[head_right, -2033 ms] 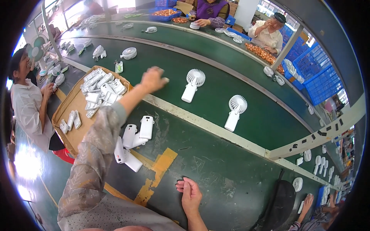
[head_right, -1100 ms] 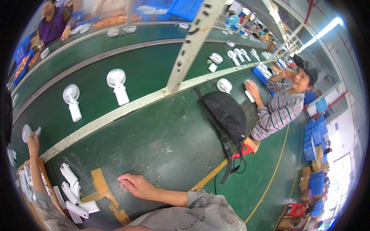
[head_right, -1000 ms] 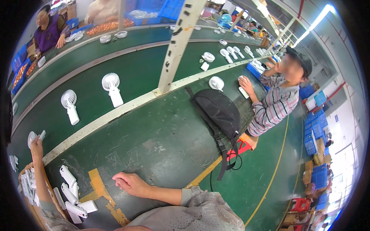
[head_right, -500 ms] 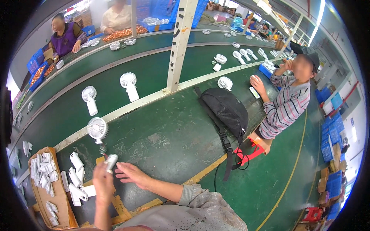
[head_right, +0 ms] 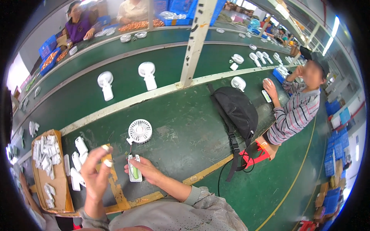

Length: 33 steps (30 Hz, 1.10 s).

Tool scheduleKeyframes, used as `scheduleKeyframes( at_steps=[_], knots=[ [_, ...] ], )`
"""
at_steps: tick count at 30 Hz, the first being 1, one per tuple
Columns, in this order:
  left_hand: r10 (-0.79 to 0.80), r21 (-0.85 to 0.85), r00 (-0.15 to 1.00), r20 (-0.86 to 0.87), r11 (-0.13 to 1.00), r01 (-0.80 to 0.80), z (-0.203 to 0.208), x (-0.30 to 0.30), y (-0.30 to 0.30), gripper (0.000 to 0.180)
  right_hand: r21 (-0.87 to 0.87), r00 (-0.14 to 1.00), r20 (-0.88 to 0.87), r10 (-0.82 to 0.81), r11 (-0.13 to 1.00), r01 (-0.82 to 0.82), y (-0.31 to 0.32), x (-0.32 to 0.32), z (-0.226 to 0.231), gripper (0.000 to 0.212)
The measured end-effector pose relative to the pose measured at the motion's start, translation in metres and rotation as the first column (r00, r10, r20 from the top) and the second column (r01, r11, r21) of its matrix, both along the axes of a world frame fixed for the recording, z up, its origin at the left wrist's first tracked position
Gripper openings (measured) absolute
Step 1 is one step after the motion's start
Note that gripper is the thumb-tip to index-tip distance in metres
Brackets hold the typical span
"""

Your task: The person assembles portable fans by fitting the internal components into handle casings, snapping the outer covers into place by hand, and placing the assembled fans onto the conveyor belt.

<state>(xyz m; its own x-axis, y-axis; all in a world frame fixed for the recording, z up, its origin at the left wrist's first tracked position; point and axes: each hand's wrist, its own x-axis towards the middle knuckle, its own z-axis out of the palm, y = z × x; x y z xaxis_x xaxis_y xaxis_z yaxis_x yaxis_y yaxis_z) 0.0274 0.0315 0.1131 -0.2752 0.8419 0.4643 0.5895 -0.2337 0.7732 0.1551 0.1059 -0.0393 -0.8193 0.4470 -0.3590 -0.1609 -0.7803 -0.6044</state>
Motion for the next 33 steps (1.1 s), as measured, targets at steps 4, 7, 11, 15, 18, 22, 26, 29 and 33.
scheduleKeyframes(
  at_steps=[4,7,11,15,18,22,26,29,33],
  knots=[
    [-0.083,0.418,0.995,-0.058,0.903,0.100,0.058,0.001,0.012,0.031,0.024,0.999,0.039,-0.001,1.000,0.000,0.009,0.003,0.000,0.034],
    [-0.317,0.588,0.932,-0.177,0.725,0.358,0.090,-0.009,0.030,0.026,0.043,1.000,0.010,0.011,0.999,-0.011,0.015,0.001,0.001,0.033],
    [-0.199,0.399,0.937,-0.288,0.865,0.306,0.109,-0.008,-0.004,0.028,0.031,0.998,0.019,0.058,0.998,-0.059,0.007,-0.008,0.013,0.033],
    [-0.212,0.424,0.958,-0.194,0.862,0.276,0.082,0.017,-0.011,0.027,0.048,0.998,0.057,0.003,0.999,-0.005,0.014,0.003,0.010,0.031],
    [-0.127,0.453,0.966,-0.225,0.864,0.220,0.091,-0.070,0.001,0.026,0.019,0.995,0.085,0.056,0.998,-0.058,0.006,-0.003,0.012,0.032],
    [-0.108,0.444,0.977,-0.182,0.878,0.180,0.100,-0.087,0.012,0.025,0.015,0.997,0.071,0.029,0.999,-0.030,0.008,0.003,0.013,0.033],
    [-0.048,0.443,0.995,-0.086,0.893,0.082,0.095,-0.062,0.040,0.024,0.025,0.995,0.080,0.060,0.998,-0.062,0.009,-0.003,0.019,0.032],
    [-0.120,0.469,0.993,-0.002,0.877,0.107,0.070,-0.072,0.015,0.024,0.018,0.994,0.111,-0.018,1.000,0.016,0.019,0.005,0.016,0.030],
    [0.015,0.372,0.999,0.037,0.928,-0.028,0.061,-0.029,0.031,0.019,-0.019,0.996,0.085,0.025,1.000,-0.023,0.012,-0.005,0.015,0.029]
  ],
)
